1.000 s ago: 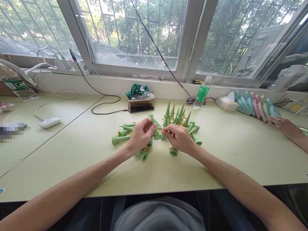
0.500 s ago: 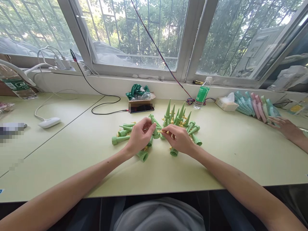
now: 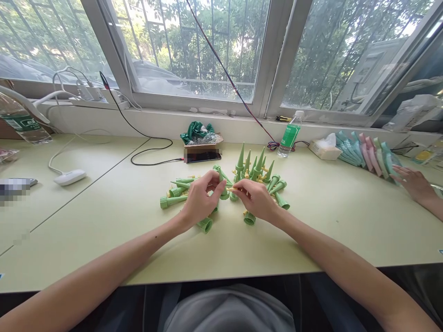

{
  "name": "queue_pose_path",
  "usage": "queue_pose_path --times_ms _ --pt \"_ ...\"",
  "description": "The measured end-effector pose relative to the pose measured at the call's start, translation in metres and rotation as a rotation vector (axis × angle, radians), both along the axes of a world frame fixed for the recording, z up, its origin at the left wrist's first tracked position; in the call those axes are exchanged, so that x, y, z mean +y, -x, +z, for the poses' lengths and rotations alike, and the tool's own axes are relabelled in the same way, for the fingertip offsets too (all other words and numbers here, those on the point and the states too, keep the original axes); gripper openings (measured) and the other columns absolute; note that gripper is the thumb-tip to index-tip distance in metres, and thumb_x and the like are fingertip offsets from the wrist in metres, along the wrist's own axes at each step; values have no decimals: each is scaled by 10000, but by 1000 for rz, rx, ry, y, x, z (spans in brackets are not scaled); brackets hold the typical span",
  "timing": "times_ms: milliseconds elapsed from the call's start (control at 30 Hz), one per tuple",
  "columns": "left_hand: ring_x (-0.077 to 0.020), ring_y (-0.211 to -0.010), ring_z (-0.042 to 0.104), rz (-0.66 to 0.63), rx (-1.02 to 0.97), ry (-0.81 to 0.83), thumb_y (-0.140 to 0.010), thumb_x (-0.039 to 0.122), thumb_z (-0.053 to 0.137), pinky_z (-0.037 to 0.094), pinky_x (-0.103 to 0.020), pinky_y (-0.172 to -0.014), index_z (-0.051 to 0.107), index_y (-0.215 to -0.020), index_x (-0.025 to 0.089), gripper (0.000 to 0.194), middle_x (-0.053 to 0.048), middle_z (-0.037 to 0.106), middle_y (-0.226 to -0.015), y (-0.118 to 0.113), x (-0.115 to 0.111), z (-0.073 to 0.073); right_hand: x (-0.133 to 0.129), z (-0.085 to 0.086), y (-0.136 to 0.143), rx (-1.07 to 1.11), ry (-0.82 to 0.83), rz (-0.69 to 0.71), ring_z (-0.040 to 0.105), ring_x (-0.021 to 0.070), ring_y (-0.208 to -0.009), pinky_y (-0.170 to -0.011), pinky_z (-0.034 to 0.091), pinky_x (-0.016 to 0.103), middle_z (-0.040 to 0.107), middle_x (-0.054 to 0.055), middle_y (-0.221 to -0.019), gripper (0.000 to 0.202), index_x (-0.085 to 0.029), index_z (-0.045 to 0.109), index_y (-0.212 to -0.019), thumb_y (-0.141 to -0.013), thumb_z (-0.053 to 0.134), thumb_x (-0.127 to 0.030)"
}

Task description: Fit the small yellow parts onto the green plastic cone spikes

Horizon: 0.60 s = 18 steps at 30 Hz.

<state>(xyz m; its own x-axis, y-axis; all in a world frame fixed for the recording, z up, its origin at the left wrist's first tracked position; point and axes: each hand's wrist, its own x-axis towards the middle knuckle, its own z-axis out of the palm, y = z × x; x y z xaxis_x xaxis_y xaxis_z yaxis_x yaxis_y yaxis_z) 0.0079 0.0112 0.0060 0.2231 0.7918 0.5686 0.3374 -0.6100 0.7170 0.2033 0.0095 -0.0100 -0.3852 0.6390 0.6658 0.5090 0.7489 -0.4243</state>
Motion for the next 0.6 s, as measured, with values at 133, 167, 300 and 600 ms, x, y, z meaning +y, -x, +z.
queue_pose_path --times_ms 133,167,300,600 --pt "-104 -629 556 30 40 -49 -916 334 580 478 -238 -605 561 -872 181 161 12 593 -735 -1 -1 0 -1 0 0 -13 23 2 543 123 -619 -614 420 234 632 16 -748 126 -178 592 -892 -977 525 -243" --pt "-102 -619 549 38 49 -61 -915 331 581 476 -237 -602 559 -866 181 159 16 588 -724 -1 -1 0 -1 0 0 -15 30 2 539 122 -619 -614 417 234 628 14 -744 128 -178 588 -888 -977 523 -243" --pt "-99 -614 543 57 75 -101 -913 322 582 481 -237 -606 559 -857 182 153 17 583 -720 0 -1 0 -1 1 0 -19 59 2 531 124 -625 -616 405 231 614 8 -734 149 -183 575 -870 -983 509 -253" --pt "-111 -646 566 60 99 -186 -912 295 579 507 -250 -639 563 -874 191 112 8 611 -748 1 0 -4 -1 -1 -1 -50 73 7 497 125 -623 -608 378 233 581 7 -723 207 -186 551 -852 -1006 453 -286"
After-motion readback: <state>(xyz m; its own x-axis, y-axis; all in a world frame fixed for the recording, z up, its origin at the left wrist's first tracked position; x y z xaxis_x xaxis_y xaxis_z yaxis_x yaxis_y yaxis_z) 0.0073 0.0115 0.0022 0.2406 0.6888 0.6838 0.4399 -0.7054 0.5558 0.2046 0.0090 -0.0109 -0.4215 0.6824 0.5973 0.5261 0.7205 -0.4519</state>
